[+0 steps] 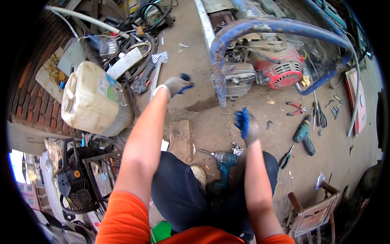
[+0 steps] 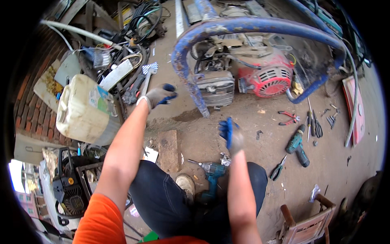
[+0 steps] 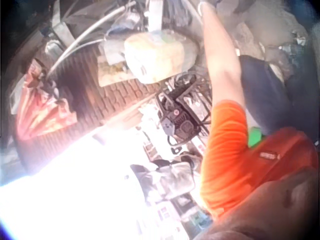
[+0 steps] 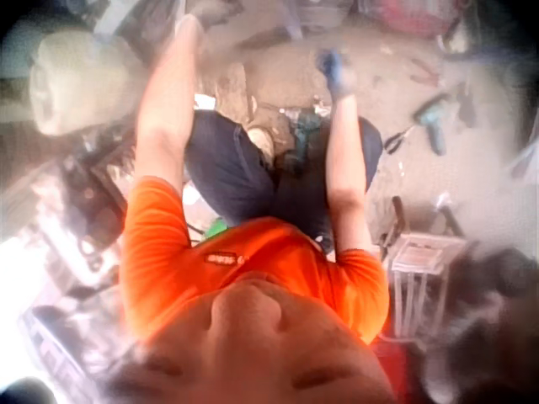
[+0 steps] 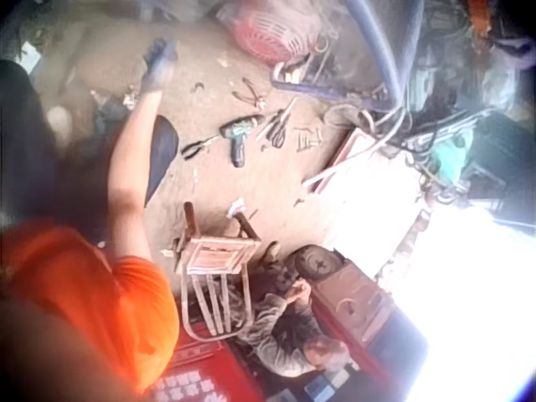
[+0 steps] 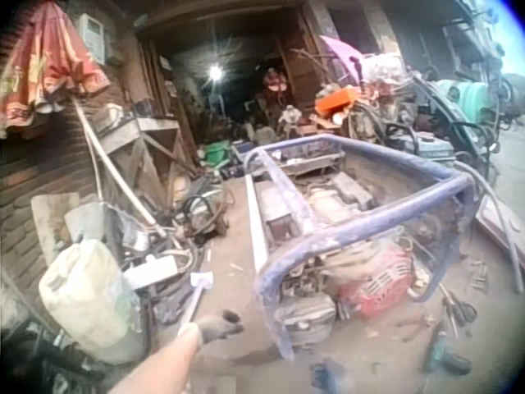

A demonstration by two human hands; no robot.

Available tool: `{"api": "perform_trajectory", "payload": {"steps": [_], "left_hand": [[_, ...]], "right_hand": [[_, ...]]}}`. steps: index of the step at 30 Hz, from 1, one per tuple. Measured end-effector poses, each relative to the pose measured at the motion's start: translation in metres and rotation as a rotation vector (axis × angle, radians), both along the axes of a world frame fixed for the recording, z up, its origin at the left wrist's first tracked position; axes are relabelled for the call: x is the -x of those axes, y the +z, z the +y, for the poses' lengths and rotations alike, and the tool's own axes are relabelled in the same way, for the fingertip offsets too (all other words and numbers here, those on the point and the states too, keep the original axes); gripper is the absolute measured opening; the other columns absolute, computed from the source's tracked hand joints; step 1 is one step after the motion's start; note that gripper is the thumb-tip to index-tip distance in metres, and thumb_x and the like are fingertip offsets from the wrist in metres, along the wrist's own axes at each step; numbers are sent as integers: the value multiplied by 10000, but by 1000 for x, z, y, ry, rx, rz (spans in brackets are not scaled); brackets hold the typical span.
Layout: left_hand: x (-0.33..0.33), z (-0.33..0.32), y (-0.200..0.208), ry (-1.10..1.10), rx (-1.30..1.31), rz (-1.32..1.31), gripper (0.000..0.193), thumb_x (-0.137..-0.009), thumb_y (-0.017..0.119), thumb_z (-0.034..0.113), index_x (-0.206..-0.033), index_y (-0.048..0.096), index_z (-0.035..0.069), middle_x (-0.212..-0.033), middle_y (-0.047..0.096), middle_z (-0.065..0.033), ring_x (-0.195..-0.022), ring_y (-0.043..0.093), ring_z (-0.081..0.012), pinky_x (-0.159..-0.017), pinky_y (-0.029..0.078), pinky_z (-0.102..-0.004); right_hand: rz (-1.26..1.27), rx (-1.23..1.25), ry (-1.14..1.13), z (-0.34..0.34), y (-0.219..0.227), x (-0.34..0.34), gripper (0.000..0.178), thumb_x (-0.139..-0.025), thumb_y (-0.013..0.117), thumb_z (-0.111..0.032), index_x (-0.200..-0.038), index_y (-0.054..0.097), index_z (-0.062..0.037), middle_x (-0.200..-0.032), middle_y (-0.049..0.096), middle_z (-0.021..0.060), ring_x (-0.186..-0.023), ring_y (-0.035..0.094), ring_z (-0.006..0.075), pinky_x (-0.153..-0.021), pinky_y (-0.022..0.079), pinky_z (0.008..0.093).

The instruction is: The person uses a cordless impact wrench to tighten bolts on a blue metal frame attached to a small engine. They wipe the area with a cloth, then handle a white plastic component and a black plastic cover, placing them into the engine compartment.

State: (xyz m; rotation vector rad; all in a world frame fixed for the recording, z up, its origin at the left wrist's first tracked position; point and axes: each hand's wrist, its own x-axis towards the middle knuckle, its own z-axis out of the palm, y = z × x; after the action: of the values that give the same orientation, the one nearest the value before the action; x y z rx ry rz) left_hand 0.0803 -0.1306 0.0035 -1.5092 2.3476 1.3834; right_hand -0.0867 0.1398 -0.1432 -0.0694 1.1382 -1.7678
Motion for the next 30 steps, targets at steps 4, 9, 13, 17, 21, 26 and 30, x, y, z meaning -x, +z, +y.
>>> {"api": "perform_trajectory", "payload": {"steps": [4, 9, 13, 17, 21, 26, 30], "left_hand": [[-68, -12, 2, 193, 513, -641, 486, -800, 566, 297, -1175, 600, -10, -1236, 573, -201, -1159, 554, -320, -982, 436, -386], [-129, -35, -69, 340, 468, -669, 549, -795, 637, 246, -1282, 521, 23, -1304, 518, -210, -1230, 493, -332, -1015, 418, -375], [-132, -36, -53, 469, -295, -18, 342, -803, 703, 190, -1058, 573, 2, -959, 622, -162, -830, 645, -301, -700, 528, -499], [-100, 41, 16, 646, -565, 364, 315, -865, 662, 177, -984, 524, -80, -916, 596, -170, -781, 640, -311, -631, 548, -481], [-92, 114, 58, 593, -693, 697, 160, -909, 598, 199, -975, 557, 59, -787, 570, -63, -855, 649, -281, -782, 544, -490], [-29, 240, 114, 486, -722, 730, 170, -904, 613, 173, -1001, 560, 43, -865, 612, -84, -911, 638, -236, -893, 524, -393], [23, 326, 127, 418, -649, 704, 281, -881, 657, 168, -1077, 521, 20, -925, 627, -107, -815, 656, -229, -686, 581, -370]], "right_hand": [[165, -100, -122, 85, 8, 23, 324, -956, 527, -300, -1025, 601, 8, -907, 668, 108, -697, 608, 131, -596, 487, 244], [160, -108, -72, 91, 8, 8, 266, -963, 513, -248, -998, 613, -4, -915, 671, 98, -712, 612, 140, -602, 499, 257], [249, -162, 100, 108, -2, 1, 253, -967, 489, -195, -1016, 593, 31, -942, 668, 126, -721, 616, 150, -596, 494, 259], [327, -182, 116, 109, 13, -3, 212, -945, 518, -146, -1007, 623, 28, -866, 674, 99, -663, 596, 117, -580, 480, 244], [460, -63, 244, 106, 87, -32, 259, -896, 588, -136, -1122, 605, -10, -874, 653, 56, -795, 607, 112, -700, 498, 259], [399, 346, 167, 120, 209, -55, 633, -778, 672, -41, -1349, 403, 0, -1205, 539, 134, -912, 588, 157, -832, 487, 294], [419, 297, -72, 155, 232, -29, 235, -859, 578, -28, -1076, 598, 60, -1022, 642, 135, -905, 618, 171, -850, 495, 302]]}}
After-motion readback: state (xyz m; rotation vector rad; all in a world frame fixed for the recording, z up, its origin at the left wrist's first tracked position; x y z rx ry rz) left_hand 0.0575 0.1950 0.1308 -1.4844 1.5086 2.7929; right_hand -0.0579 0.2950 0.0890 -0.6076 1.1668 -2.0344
